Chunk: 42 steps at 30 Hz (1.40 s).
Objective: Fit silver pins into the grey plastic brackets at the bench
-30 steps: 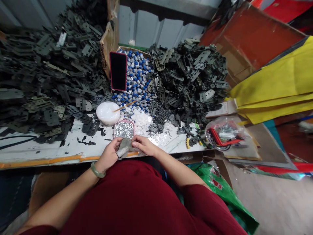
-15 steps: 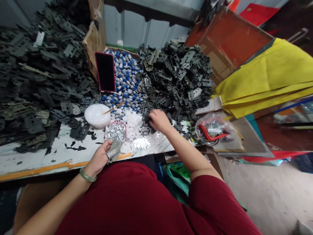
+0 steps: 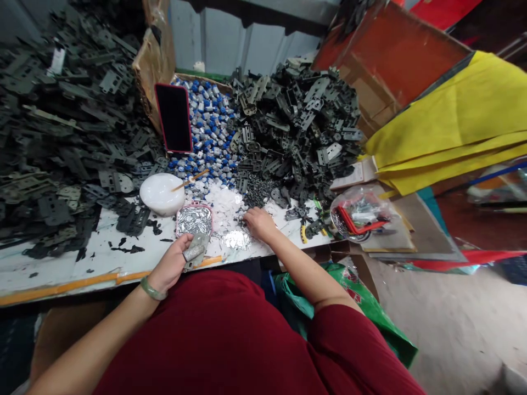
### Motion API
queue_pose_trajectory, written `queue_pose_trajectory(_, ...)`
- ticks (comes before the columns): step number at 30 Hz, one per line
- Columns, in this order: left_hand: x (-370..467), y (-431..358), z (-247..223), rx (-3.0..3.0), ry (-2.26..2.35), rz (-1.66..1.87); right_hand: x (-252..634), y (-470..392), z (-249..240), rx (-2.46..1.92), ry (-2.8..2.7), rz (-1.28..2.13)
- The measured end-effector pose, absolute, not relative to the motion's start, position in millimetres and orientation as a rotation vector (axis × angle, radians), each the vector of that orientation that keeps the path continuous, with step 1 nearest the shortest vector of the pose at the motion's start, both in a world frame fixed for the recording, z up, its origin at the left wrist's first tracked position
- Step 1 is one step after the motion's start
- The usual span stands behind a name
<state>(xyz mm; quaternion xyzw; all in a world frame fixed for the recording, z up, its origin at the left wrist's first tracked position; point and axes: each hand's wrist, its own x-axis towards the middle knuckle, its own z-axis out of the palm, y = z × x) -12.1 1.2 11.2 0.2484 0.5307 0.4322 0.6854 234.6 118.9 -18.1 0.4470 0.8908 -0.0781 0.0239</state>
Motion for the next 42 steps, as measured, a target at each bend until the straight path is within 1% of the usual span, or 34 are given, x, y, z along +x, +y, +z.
queue_pose_trajectory(3,-11,2,10,0.522,1.160,0.973,222,116,-19,1.543,2.899,-0.404)
queue_pose_trajectory(5,-10,3,9,0.466,1.100,0.980,206,106,-18,1.588,3.055,-0.620)
queue_pose_trajectory(8,-9,5,9,0.318,0.993,1.004,177,83,-19,1.404,3.304,-0.925)
queue_pose_trajectory(10,-10,6,10,0.207,0.968,1.024,163,70,-21,1.287,3.418,-0.948)
queue_pose_trajectory(12,-10,6,12,0.150,0.967,1.033,156,61,-22,1.266,3.458,-0.917)
queue_pose_trajectory(13,-11,5,13,0.155,0.965,1.033,154,59,-23,1.269,3.452,-0.934)
queue_pose_trajectory(15,-11,4,15,0.229,0.961,1.028,153,56,-25,1.279,3.403,-1.079)
queue_pose_trajectory(17,-10,3,18,0.351,0.988,1.006,154,57,-26,1.395,3.273,-1.349)
queue_pose_trajectory(20,-8,3,20,0.542,1.107,0.979,155,62,-21,1.794,2.860,-1.821)
queue_pose_trajectory(22,-8,3,20,0.657,1.184,0.983,154,65,-13,1.916,2.651,-2.008)
queue_pose_trajectory(23,-9,3,18,0.711,1.209,0.985,152,65,-8,1.884,2.658,-2.023)
queue_pose_trajectory(24,-9,3,17,0.761,1.227,0.979,150,64,-3,1.811,2.746,-1.965)
queue_pose_trajectory(25,-10,2,15,0.804,1.243,0.969,147,62,2,1.714,2.880,-1.834)
queue_pose_trajectory(28,-13,0,9,0.884,1.290,0.938,138,54,7,1.482,3.186,-1.281)
queue_pose_trajectory(29,-13,0,8,0.891,1.302,0.932,135,51,6,1.467,3.208,-1.183)
queue_pose_trajectory(30,-14,-1,7,0.891,1.302,0.928,134,50,3,1.472,3.198,-1.179)
queue_pose_trajectory(31,-14,-1,8,0.883,1.290,0.924,133,49,-2,1.487,3.164,-1.263)
queue_pose_trajectory(34,-13,-1,10,0.809,1.188,0.894,144,57,-14,1.509,2.922,-1.731)
queue_pose_trajectory(35,-13,-1,11,0.765,1.152,0.887,151,62,-17,1.514,2.830,-1.823)
queue_pose_trajectory(36,-13,-1,12,0.712,1.125,0.885,160,69,-19,1.555,2.767,-1.823)
queue_pose_trajectory(37,-12,0,11,0.650,1.109,0.883,170,76,-20,1.635,2.742,-1.725)
queue_pose_trajectory(38,-12,0,11,0.587,1.099,0.882,180,84,-20,1.729,2.747,-1.544)
queue_pose_trajectory(39,-12,1,9,0.526,1.094,0.884,190,92,-19,1.825,2.765,-1.294)
queue_pose_trajectory(41,-12,1,6,0.430,1.089,0.897,207,104,-19,1.836,2.783,-0.815)
queue_pose_trajectory(42,-12,0,4,0.401,1.087,0.904,213,109,-20,1.771,2.776,-0.638)
